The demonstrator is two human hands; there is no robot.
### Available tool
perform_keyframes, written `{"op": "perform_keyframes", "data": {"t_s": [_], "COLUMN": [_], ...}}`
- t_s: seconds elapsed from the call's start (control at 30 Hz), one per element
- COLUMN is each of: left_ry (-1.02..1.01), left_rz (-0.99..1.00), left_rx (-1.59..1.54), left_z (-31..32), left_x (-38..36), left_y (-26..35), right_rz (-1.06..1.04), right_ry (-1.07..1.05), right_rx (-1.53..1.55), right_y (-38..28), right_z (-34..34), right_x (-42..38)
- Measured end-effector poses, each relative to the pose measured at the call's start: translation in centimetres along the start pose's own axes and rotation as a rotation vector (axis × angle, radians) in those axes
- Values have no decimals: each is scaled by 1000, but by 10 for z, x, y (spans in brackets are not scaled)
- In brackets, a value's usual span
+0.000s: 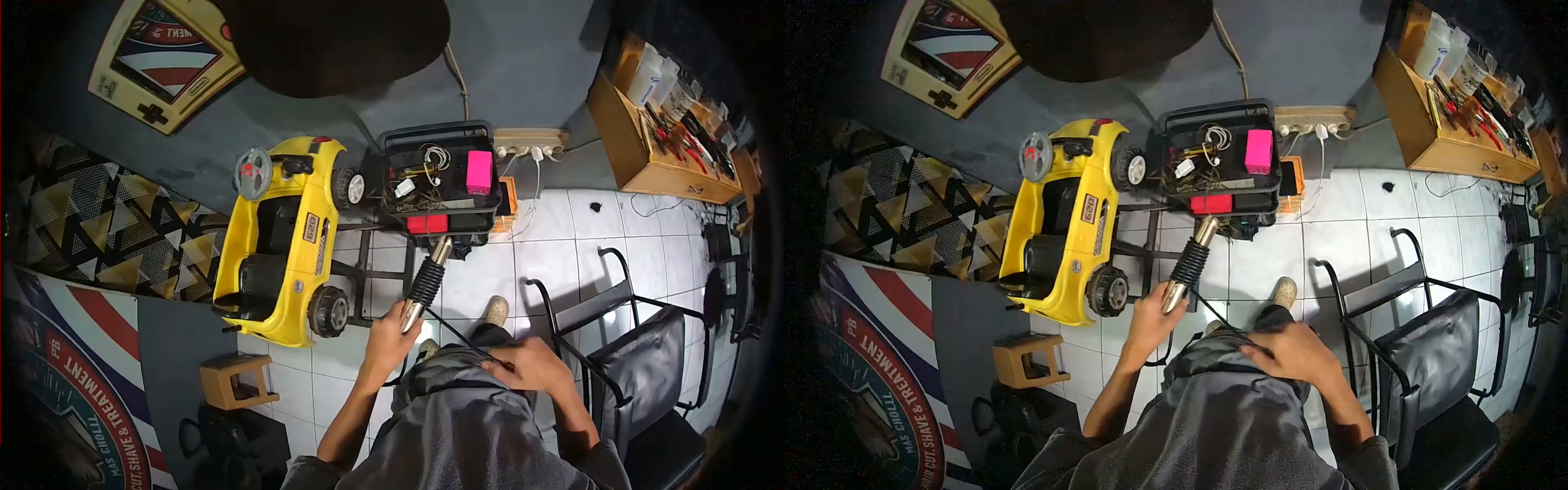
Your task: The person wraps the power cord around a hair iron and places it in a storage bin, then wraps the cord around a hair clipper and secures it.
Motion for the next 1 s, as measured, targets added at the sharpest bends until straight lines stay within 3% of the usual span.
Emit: {"op": "perform_keyframes", "data": {"t_s": [0.03,0.07,0.23,0.3,0.37,0.47,0.53,0.57,0.67,0.73,0.77,0.8,0.83,0.9,0.93,1.0], "left_ry": [-9,-11,-195,-246,-431,-507,-572,-570,-422,-368,-317,-287,-270,-160,-119,-64], "left_rz": [-4,48,108,142,240,379,446,444,493,447,404,320,318,202,126,91], "left_rx": [-2,61,327,348,417,420,427,428,312,256,199,156,164,79,90,86], "left_z": [10,19,38,38,34,27,26,25,19,10,6,5,4,4,7,10], "left_x": [3,6,13,19,26,29,28,28,28,30,31,33,35,42,45,50], "left_y": [7,15,67,76,90,109,122,126,129,134,136,134,133,129,126,122], "right_rz": [-48,-253,-376,-468,-522,-506,-489,-492,-380,-311,-115,-178,-401,-233,-148,-173], "right_ry": [25,229,278,252,255,178,-14,-15,-364,-384,-424,-382,-252,-361,-344,-212], "right_rx": [-46,-115,-340,-388,-413,-361,-165,-165,119,321,425,428,413,592,588,536], "right_y": [-5,-7,0,6,18,43,65,76,110,126,122,137,174,148,135,122], "right_z": [-10,-19,-81,-100,-112,-121,-116,-111,-94,-73,-69,-52,-14,-12,-13,-6], "right_x": [3,10,55,74,95,125,144,149,156,147,135,129,120,99,90,75]}}
Point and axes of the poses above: each hand's wrist, its own x-axis towards the middle knuckle, its own z-axis out of the palm, y = z × x, the point moved 1 cm from there along x, towards the middle knuckle, and after that the axes turned 2 degrees about -x, right-handed, at the moved point
